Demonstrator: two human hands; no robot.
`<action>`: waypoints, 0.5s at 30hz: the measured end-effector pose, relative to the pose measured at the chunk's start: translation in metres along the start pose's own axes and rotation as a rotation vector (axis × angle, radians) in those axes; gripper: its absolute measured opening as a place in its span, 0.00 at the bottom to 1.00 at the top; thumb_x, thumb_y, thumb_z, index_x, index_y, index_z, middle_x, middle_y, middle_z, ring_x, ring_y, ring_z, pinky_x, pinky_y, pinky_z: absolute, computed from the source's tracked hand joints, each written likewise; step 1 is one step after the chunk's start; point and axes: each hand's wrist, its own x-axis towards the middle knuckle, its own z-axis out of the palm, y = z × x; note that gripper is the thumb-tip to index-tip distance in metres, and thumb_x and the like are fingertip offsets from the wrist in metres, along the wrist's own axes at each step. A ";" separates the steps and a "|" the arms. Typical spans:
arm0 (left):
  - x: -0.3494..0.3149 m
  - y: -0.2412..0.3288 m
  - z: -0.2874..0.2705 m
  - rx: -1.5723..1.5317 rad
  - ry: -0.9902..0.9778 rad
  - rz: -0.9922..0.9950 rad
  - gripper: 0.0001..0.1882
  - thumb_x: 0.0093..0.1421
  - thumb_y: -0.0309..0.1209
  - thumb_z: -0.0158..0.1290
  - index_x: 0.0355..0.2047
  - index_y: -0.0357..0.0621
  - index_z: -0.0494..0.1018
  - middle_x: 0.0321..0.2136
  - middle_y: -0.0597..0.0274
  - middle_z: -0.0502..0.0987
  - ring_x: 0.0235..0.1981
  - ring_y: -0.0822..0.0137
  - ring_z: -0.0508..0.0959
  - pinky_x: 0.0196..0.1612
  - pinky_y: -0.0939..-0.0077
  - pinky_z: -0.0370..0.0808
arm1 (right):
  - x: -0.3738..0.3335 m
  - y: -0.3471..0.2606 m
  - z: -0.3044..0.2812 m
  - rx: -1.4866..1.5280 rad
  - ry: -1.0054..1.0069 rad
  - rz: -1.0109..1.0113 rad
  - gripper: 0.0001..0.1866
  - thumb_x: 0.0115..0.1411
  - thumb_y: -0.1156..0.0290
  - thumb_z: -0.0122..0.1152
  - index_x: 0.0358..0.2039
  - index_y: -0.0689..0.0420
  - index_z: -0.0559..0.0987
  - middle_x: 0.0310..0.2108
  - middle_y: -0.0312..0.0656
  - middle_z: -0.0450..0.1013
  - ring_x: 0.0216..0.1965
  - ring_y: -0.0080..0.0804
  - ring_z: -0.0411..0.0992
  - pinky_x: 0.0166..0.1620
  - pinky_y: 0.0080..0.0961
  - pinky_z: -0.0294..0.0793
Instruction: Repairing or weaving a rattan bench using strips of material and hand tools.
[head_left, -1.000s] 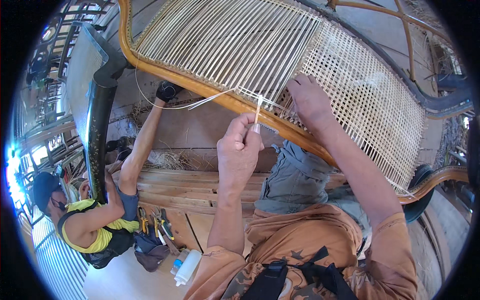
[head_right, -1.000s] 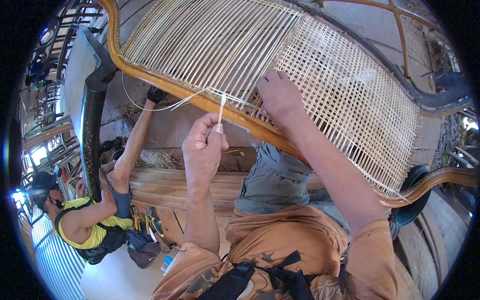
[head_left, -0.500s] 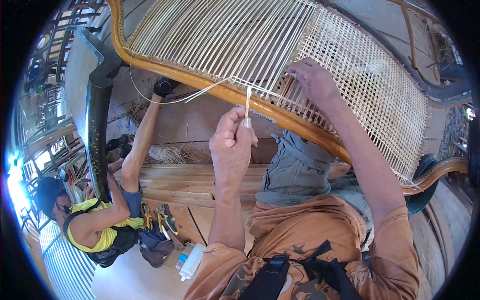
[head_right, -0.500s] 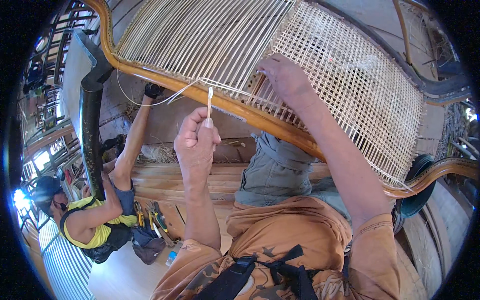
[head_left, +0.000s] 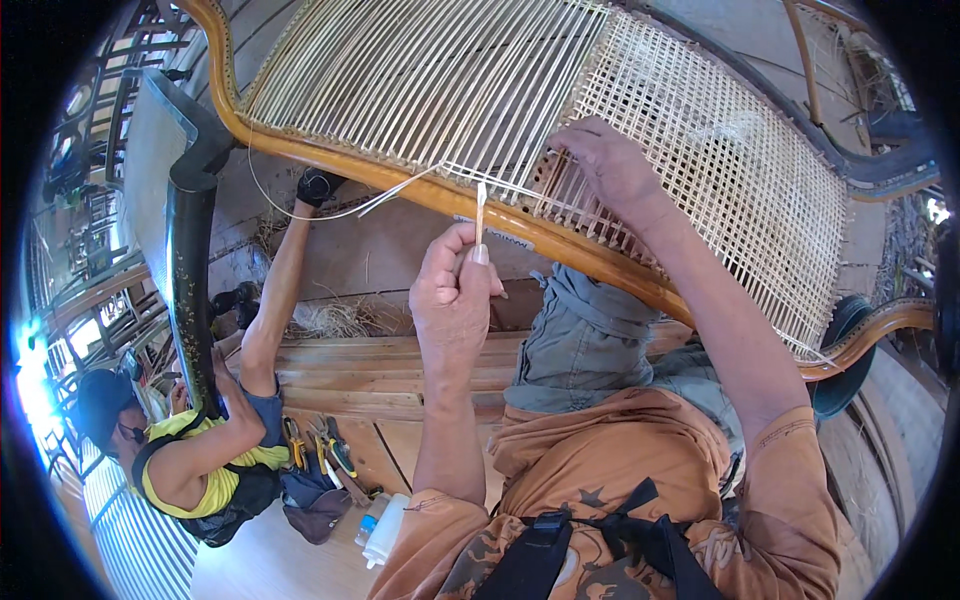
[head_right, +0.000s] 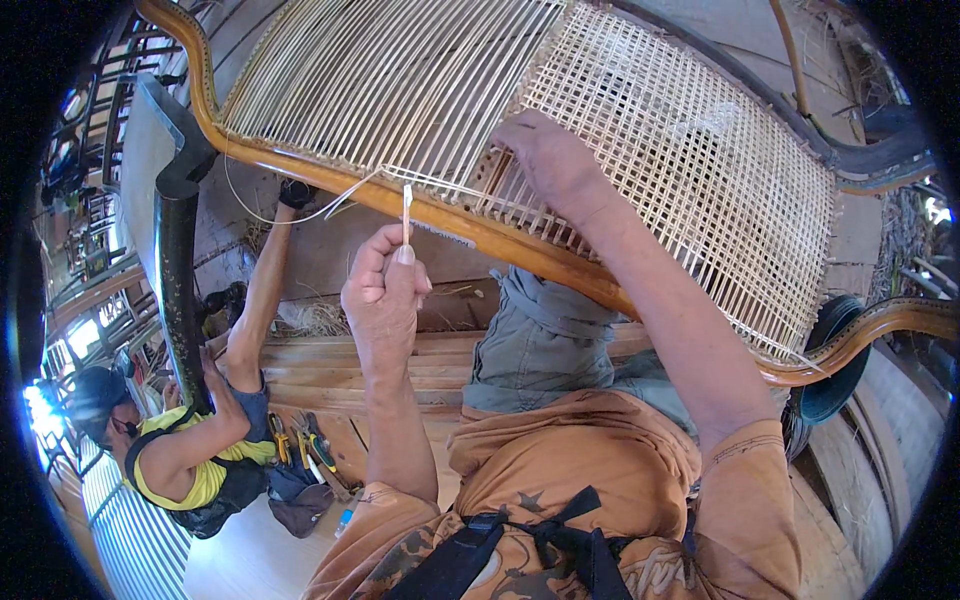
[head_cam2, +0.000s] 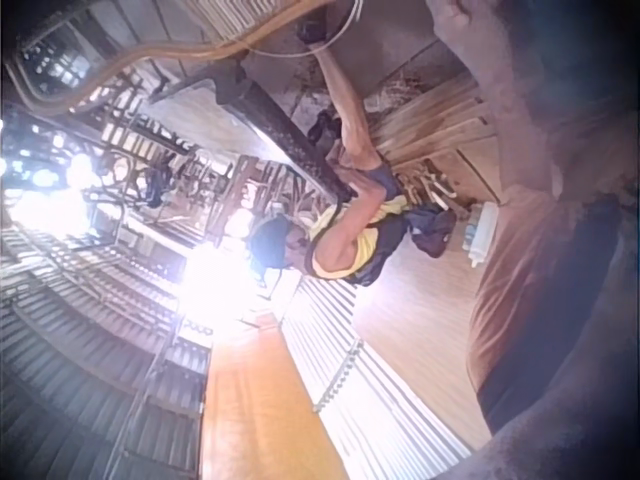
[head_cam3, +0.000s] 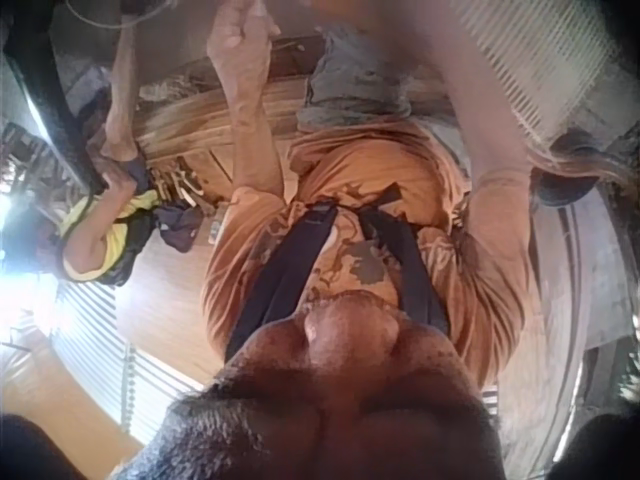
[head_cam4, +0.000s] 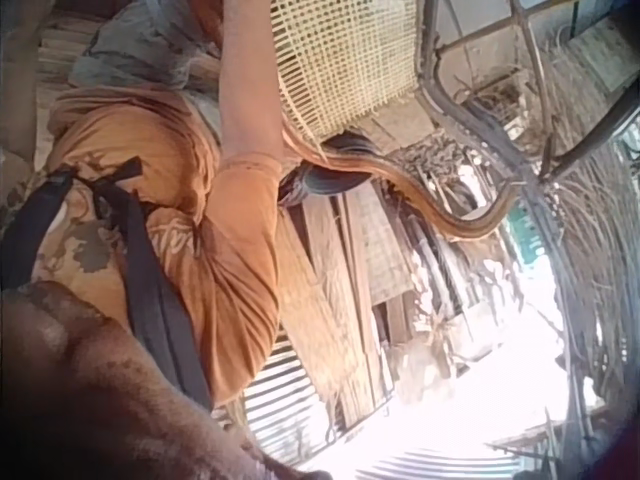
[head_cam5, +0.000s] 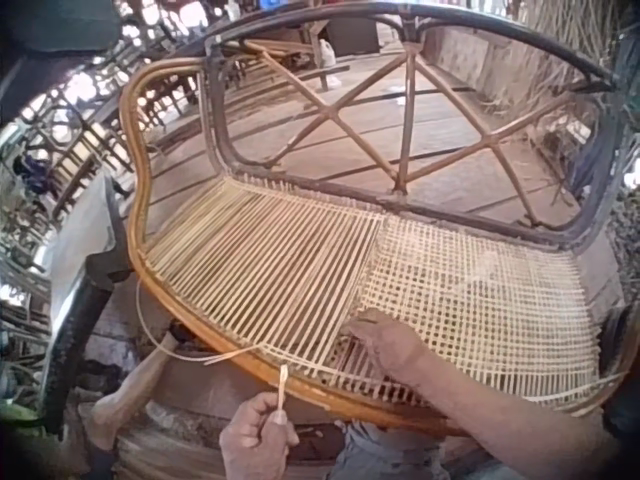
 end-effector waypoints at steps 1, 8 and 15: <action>0.000 0.000 0.001 0.000 -0.003 0.002 0.10 0.61 0.23 0.46 0.44 0.38 0.70 0.17 0.69 0.69 0.17 0.83 0.64 0.18 0.91 0.59 | -0.002 -0.002 0.001 -0.040 0.002 -0.017 0.16 0.51 0.81 0.50 0.41 0.56 0.76 0.39 0.45 0.71 0.40 0.43 0.72 0.46 0.31 0.74; -0.011 0.008 0.032 -0.131 -0.003 0.045 0.09 0.62 0.27 0.46 0.42 0.38 0.68 0.20 0.66 0.71 0.18 0.80 0.67 0.20 0.89 0.63 | -0.010 -0.019 -0.013 0.125 -0.147 0.362 0.15 0.55 0.79 0.52 0.45 0.59 0.73 0.45 0.47 0.68 0.46 0.42 0.68 0.48 0.26 0.70; -0.070 0.004 0.116 -0.454 -0.396 -0.096 0.09 0.62 0.29 0.48 0.41 0.38 0.69 0.39 0.57 0.75 0.37 0.73 0.72 0.43 0.77 0.68 | -0.174 -0.061 -0.128 0.783 0.444 0.772 0.14 0.61 0.73 0.52 0.47 0.58 0.72 0.37 0.36 0.70 0.37 0.20 0.69 0.37 0.18 0.70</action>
